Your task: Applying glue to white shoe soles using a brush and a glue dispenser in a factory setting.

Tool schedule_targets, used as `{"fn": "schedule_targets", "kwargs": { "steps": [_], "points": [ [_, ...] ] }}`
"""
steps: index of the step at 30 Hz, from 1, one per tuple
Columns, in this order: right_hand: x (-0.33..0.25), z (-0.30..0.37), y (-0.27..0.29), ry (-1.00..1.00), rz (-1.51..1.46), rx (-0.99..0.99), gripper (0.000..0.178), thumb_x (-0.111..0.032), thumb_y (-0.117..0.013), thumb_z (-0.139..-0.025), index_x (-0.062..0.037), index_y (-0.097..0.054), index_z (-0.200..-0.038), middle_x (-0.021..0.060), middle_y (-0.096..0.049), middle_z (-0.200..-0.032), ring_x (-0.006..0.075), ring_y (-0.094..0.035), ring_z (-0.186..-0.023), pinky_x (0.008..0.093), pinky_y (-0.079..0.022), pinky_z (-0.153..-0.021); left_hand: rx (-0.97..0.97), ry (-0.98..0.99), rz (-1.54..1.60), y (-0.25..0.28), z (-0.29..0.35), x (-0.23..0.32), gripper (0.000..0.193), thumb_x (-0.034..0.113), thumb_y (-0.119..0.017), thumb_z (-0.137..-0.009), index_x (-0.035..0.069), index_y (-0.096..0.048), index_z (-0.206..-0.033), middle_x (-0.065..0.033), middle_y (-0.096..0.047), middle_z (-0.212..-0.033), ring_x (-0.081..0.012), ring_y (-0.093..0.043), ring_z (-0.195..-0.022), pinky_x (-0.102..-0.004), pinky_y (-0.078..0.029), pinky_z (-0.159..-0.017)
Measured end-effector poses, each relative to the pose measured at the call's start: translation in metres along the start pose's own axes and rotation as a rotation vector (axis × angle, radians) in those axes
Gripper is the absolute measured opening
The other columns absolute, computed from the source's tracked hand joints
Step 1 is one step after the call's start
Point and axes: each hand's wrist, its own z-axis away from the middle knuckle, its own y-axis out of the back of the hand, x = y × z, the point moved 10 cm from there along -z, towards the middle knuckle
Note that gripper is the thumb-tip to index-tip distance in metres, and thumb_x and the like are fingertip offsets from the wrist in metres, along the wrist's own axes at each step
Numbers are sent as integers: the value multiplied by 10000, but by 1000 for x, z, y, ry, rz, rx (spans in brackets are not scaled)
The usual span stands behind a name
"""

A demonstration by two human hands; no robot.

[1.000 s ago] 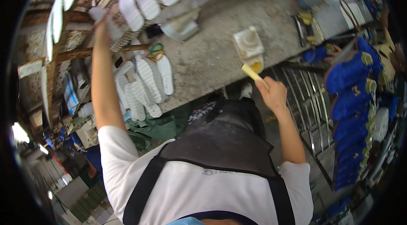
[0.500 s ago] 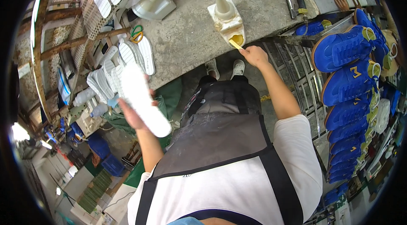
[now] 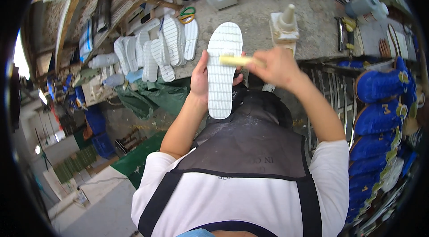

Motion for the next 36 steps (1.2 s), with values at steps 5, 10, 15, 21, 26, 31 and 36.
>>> {"fn": "schedule_targets", "kwargs": {
  "steps": [5,10,15,21,26,31,36],
  "points": [
    [-100,31,-51,343,-96,-90,315,-354,-669,-758,-106,-537,-616,69,-509,-513,273,-535,-468,375,-413,-458,-25,-157,363,18,8,52,675,567,-348,-895,53,-391,-1331,-178,-502,-1252,-284,-547,-932,-428,-461,-777],
    [-133,-6,-24,513,-191,61,312,-311,-715,-717,-93,-536,-583,71,-495,-512,245,-521,-454,346,-403,-444,9,-328,604,47,22,95,689,571,-281,-900,37,-389,-1320,-203,-504,-1206,-293,-526,-917,-395,-446,-739],
    [-130,18,-104,528,-254,-121,304,-275,-729,-704,-86,-534,-567,78,-477,-510,254,-491,-452,340,-381,-453,-114,-483,638,57,40,143,716,563,-197,-918,28,-292,-1385,-237,-426,-1299,-322,-485,-1000,-416,-417,-789],
    [-132,-92,-33,401,-228,49,253,-244,-680,-753,-61,-564,-621,74,-479,-512,198,-472,-441,335,-362,-431,-191,-453,234,33,56,158,663,530,-266,-926,14,-380,-1326,-197,-511,-1233,-290,-581,-955,-414,-488,-768],
    [-94,-17,-145,322,-426,-414,290,-248,-688,-767,-50,-524,-633,48,-464,-530,119,-446,-503,296,-384,-495,-298,-413,356,44,46,168,644,523,-286,-928,65,-329,-1379,-182,-443,-1326,-291,-545,-1050,-480,-429,-879],
    [-97,-55,-31,220,-560,-111,216,-182,-617,-820,-42,-560,-665,15,-473,-519,85,-438,-472,278,-342,-441,-203,-340,217,28,56,155,604,509,-331,-928,92,-377,-1362,-153,-465,-1316,-274,-523,-1093,-517,-382,-942],
    [-114,-67,-59,242,-189,-362,344,-298,-567,-864,-7,-544,-682,33,-438,-506,112,-425,-480,296,-330,-453,-168,-307,360,36,39,126,486,469,-377,-934,123,-486,-1258,-74,-590,-1172,-255,-599,-974,-530,-407,-910]
  ]
}}
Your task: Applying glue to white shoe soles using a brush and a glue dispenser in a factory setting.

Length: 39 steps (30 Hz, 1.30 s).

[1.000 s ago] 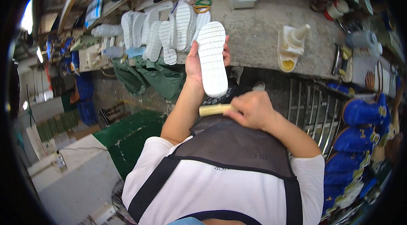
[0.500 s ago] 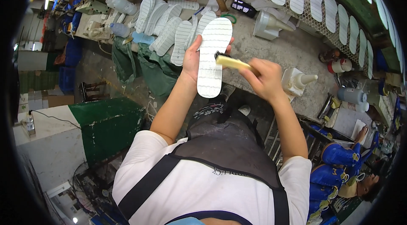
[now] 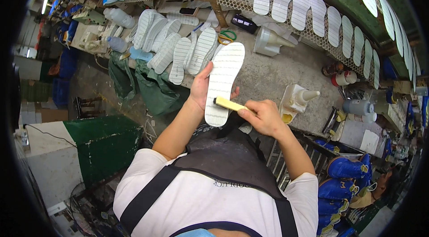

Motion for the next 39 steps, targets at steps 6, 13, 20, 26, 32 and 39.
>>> {"fn": "schedule_targets", "kwargs": {
  "steps": [6,13,20,26,32,39],
  "points": [
    [92,-13,26,-209,-160,244,407,-368,-544,-865,-15,-583,-666,49,-458,-499,120,-432,-493,310,-355,-480,-60,49,-96,-1,1,-12,465,442,-349,-953,126,-470,-1272,-82,-588,-1165,-241,-582,-1016,-543,-406,-909],
    [128,-5,71,-159,-304,586,344,-312,-582,-867,-18,-572,-688,3,-438,-510,88,-402,-525,264,-324,-496,-124,126,-196,-9,18,-18,558,475,-234,-969,169,-212,-1434,-149,-332,-1411,-410,-406,-1216,-598,-421,-903],
    [-15,-33,127,145,248,371,294,-252,-660,-797,-22,-539,-658,48,-436,-539,142,-426,-465,293,-321,-450,-344,215,87,-35,34,-9,588,454,-205,-975,116,-151,-1452,-170,-204,-1474,-436,-393,-1236,-627,-388,-927],
    [-44,-73,116,358,555,299,294,-288,-666,-760,-46,-553,-637,86,-489,-554,242,-494,-487,341,-370,-470,-250,236,-169,-13,44,-13,642,528,-207,-952,91,-253,-1420,-155,-411,-1363,-365,-438,-1219,-593,-369,-967],
    [64,-29,35,114,7,14,417,-394,-632,-795,-67,-497,-574,56,-417,-473,172,-392,-423,329,-324,-440,-204,263,-212,8,57,-8,629,510,-238,-956,74,-277,-1407,-174,-434,-1328,-349,-471,-1180,-570,-406,-940],
    [56,-79,56,-407,338,-66,386,-365,-555,-856,-29,-632,-681,117,-537,-539,230,-547,-504,357,-419,-508,-141,320,-302,23,68,-5,616,491,-271,-959,45,-316,-1382,-161,-459,-1298,-305,-488,-1163,-536,-429,-931]
  ]
}}
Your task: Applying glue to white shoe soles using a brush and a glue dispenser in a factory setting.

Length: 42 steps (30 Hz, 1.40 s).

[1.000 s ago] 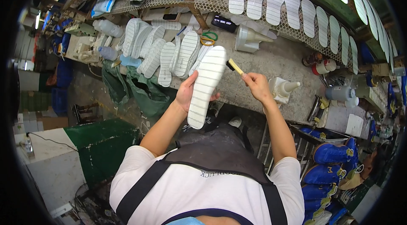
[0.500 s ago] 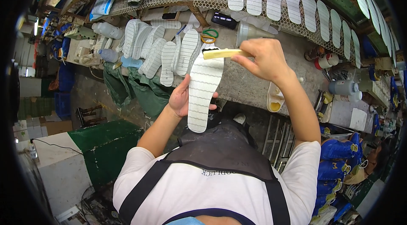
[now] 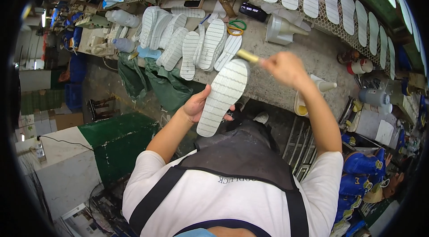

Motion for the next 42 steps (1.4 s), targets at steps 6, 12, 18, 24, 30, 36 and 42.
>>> {"fn": "schedule_targets", "kwargs": {
  "steps": [6,12,18,24,30,36,42],
  "points": [
    [-93,21,-15,268,204,-81,492,-496,-521,-842,-44,-679,-728,170,-615,-651,361,-592,-640,422,-459,-601,177,-85,95,19,21,-3,621,513,-231,-955,86,-294,-1402,-167,-448,-1316,-332,-498,-1147,-560,-427,-918],
    [-11,-26,-1,-7,62,123,417,-460,-563,-809,-71,-671,-703,173,-613,-642,351,-608,-667,441,-464,-626,136,-193,240,21,15,18,566,465,-240,-971,88,-342,-1380,-154,-453,-1325,-331,-498,-1154,-571,-411,-927],
    [-143,-1,-4,502,322,235,318,-371,-628,-778,-72,-645,-673,120,-600,-569,305,-610,-553,414,-473,-541,24,-261,252,9,17,54,748,615,-194,-912,68,-272,-1417,-187,-365,-1394,-397,-421,-1213,-610,-338,-966],
    [-147,22,-61,544,177,121,346,-408,-574,-826,-79,-655,-755,118,-615,-612,293,-601,-536,395,-472,-513,106,-310,252,25,15,76,1090,870,-196,-695,31,-342,-1377,-193,-451,-1328,-385,-473,-1169,-533,-409,-931],
    [-126,-20,-26,292,186,45,406,-458,-537,-825,-79,-681,-796,143,-603,-579,324,-613,-560,411,-485,-549,169,-334,278,19,1,88,1131,887,-165,-673,10,-349,-1363,-245,-522,-1212,-395,-573,-999,-494,-472,-858],
    [-126,33,-23,435,161,283,333,-375,-647,-760,-83,-566,-623,106,-560,-537,282,-579,-494,393,-448,-484,22,-257,151,18,-43,113,1097,881,-185,-685,43,-336,-1377,-255,-515,-1208,-410,-570,-973,-511,-493,-781],
    [-60,90,50,186,-186,779,331,-278,-690,-748,-47,-511,-592,92,-478,-501,248,-488,-434,339,-366,-439,-142,-378,27,-42,-152,203,834,685,-331,-837,63,-268,-1389,-258,-420,-1300,-432,-470,-1143,-567,-421,-906]
  ]
}}
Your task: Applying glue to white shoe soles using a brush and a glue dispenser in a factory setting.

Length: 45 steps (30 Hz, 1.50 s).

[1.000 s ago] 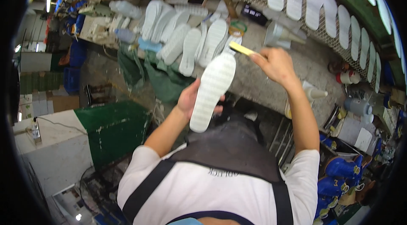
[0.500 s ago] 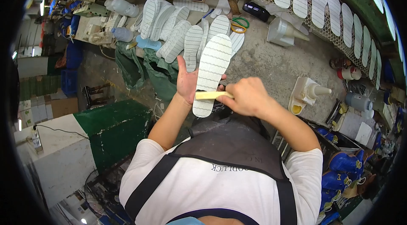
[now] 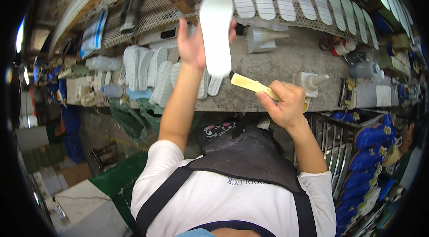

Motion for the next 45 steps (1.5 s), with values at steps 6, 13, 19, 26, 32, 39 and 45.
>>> {"fn": "schedule_targets", "kwargs": {
  "steps": [6,13,19,26,32,39,45],
  "points": [
    [70,62,21,-259,-82,121,341,-266,-677,-771,-22,-502,-611,105,-435,-501,215,-421,-415,334,-324,-431,397,-274,-488,73,-46,67,863,557,-432,-876,95,7,-1458,-189,-137,-1491,-359,-142,-1376,-577,-200,-1066],
    [219,202,55,-922,353,0,551,-520,-508,-856,-8,-561,-659,190,-503,-561,378,-514,-554,430,-381,-523,940,250,-511,197,170,-61,642,483,-496,-883,122,-338,-1390,-79,-417,-1351,-226,-435,-1164,-388,-368,-947],
    [284,237,33,-1086,714,-510,351,-334,-525,-815,-19,-677,-843,204,-660,-839,355,-646,-824,448,-509,-733,633,-158,-1095,122,87,16,501,247,-605,-860,91,-447,-1309,-77,-550,-1148,-133,-538,-900,-322,-429,-840],
    [345,212,-29,-825,932,-659,185,-242,-628,-755,-72,-697,-774,119,-678,-781,258,-674,-773,369,-532,-662,808,440,-153,187,121,-127,433,338,-598,-863,118,-497,-1223,-66,-543,-1105,-215,-545,-907,-369,-456,-816],
    [325,130,84,-928,288,227,531,-502,-750,-637,-34,-695,-881,151,-679,-896,306,-660,-841,365,-515,-756,1479,640,14,259,270,-255,1072,531,-767,-650,68,-172,-1412,-149,-382,-1303,-329,-470,-1078,-417,-460,-880],
    [398,111,48,-929,-420,371,373,-362,-725,-727,-38,-688,-907,100,-686,-869,194,-645,-800,305,-491,-734,1504,365,-160,348,249,-313,813,531,-690,-737,39,-380,-1306,-176,-456,-1266,-294,-498,-1101,-399,-459,-914],
    [305,172,103,-423,-710,398,170,-68,-560,-798,59,-636,-882,180,-654,-924,249,-599,-921,360,-436,-872,1360,247,-289,339,269,-301,538,351,-605,-872,39,-438,-1278,-193,-550,-1208,-277,-582,-1062,-348,-502,-873]
  ]
}}
